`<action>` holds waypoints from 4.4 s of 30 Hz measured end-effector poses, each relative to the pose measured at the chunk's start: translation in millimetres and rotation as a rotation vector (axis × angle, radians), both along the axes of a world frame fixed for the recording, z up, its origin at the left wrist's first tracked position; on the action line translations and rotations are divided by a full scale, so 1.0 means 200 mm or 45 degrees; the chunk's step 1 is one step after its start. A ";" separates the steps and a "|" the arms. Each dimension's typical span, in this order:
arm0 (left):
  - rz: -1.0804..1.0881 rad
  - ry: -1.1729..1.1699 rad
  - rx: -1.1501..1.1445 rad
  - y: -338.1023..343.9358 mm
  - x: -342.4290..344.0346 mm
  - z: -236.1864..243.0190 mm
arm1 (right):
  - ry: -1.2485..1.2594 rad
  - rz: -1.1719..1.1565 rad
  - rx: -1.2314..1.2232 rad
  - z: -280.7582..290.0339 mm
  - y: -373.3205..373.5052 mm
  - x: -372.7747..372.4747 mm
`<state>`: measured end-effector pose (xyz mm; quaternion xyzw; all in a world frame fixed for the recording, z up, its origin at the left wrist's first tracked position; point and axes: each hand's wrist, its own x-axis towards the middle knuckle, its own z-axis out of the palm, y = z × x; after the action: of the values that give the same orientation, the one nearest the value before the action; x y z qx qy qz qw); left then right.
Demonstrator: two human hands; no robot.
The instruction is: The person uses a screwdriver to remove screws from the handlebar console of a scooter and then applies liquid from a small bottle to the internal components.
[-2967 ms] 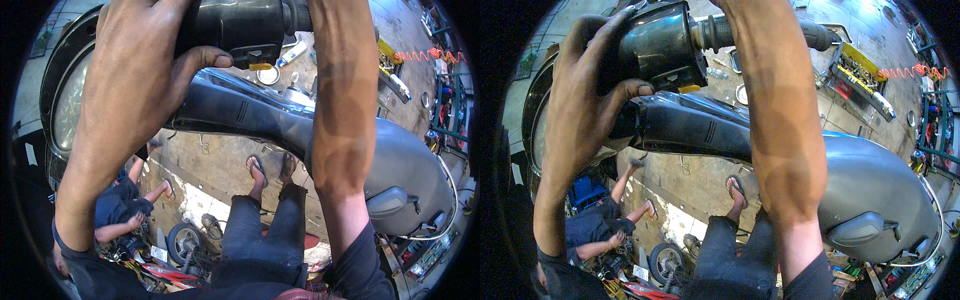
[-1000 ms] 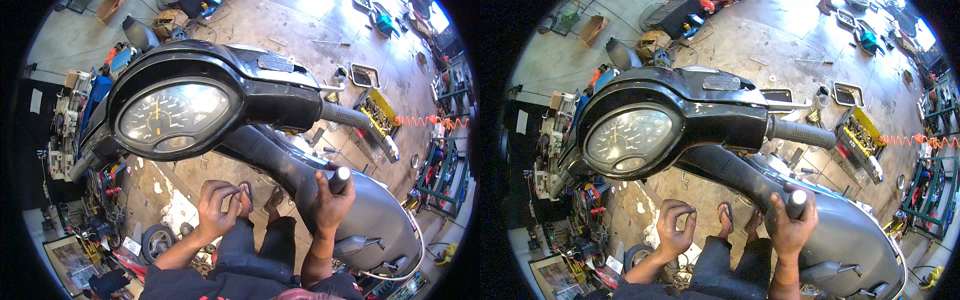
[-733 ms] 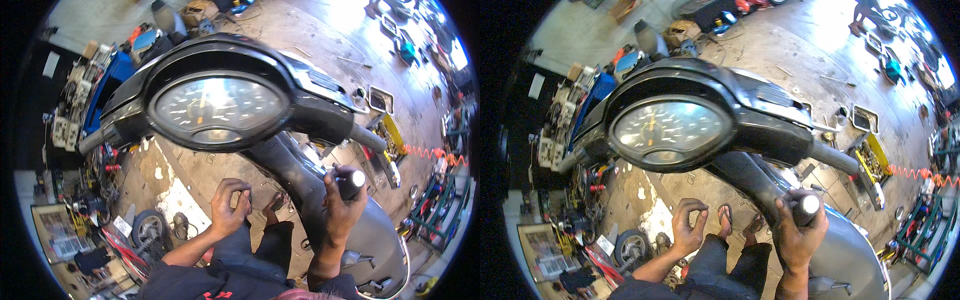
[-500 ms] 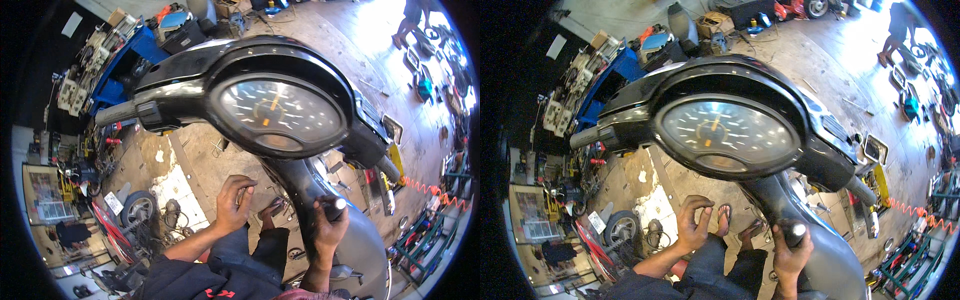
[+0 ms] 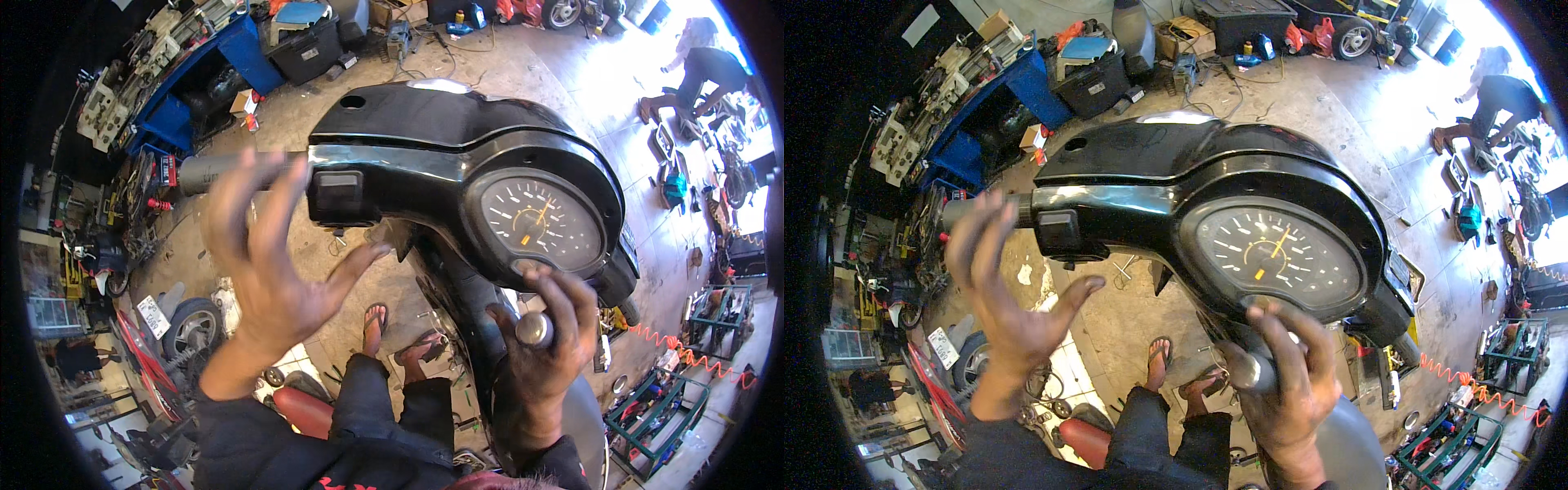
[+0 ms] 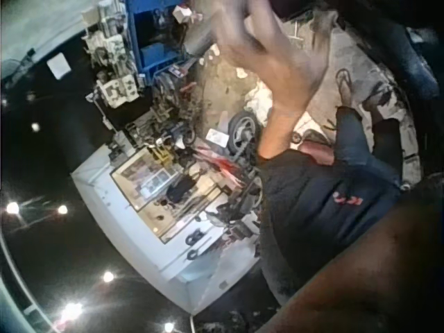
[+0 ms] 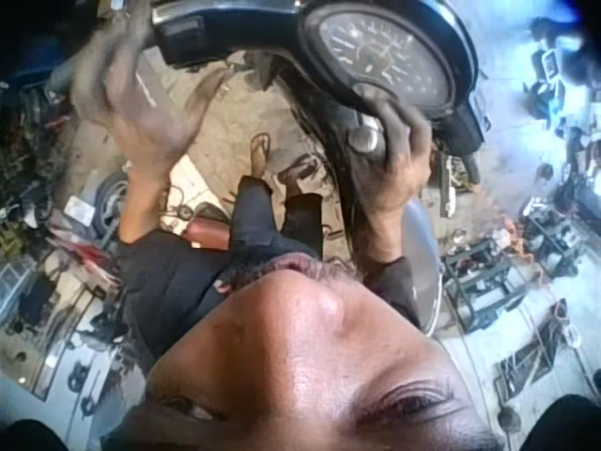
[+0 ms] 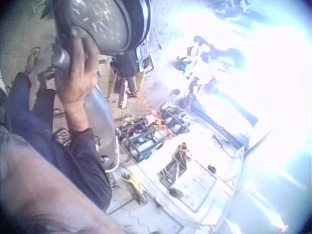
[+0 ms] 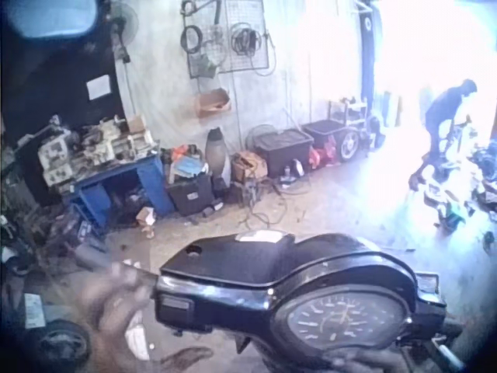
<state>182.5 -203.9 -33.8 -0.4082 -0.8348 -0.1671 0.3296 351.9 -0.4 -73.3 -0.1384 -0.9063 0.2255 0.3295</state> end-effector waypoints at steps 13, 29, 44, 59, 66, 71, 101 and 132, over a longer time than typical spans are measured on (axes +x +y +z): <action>-0.086 -0.597 -0.457 0.10 -0.30 0.19 | -0.555 0.089 0.239 0.33 -0.08 -0.54; -0.162 -0.474 -0.448 0.09 -0.31 0.15 | -0.436 0.119 0.271 0.28 -0.13 -0.54; -0.084 -0.625 -0.527 0.12 -0.28 0.25 | -0.282 0.006 0.038 0.58 0.20 -0.38; -0.069 -0.474 -0.338 0.12 -0.26 0.16 | -0.538 0.199 0.077 0.49 0.43 -0.52; -0.005 -0.466 -0.386 0.14 -0.26 0.15 | -0.491 0.213 0.118 0.43 0.48 -0.53; -0.024 -0.364 -0.380 0.14 -0.26 0.13 | -0.475 0.183 0.010 0.42 0.46 -0.51; -0.158 -0.622 -0.259 0.18 -0.33 0.22 | -0.357 0.464 0.015 0.54 0.25 -0.62; -0.035 -0.157 -0.312 0.25 -0.16 0.20 | -1.231 0.602 0.337 0.67 0.32 -1.01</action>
<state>149.8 -154.3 6.5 -0.4456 -0.8619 -0.0932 0.2232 149.0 63.1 61.2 0.0236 -0.9814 0.0881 -0.1691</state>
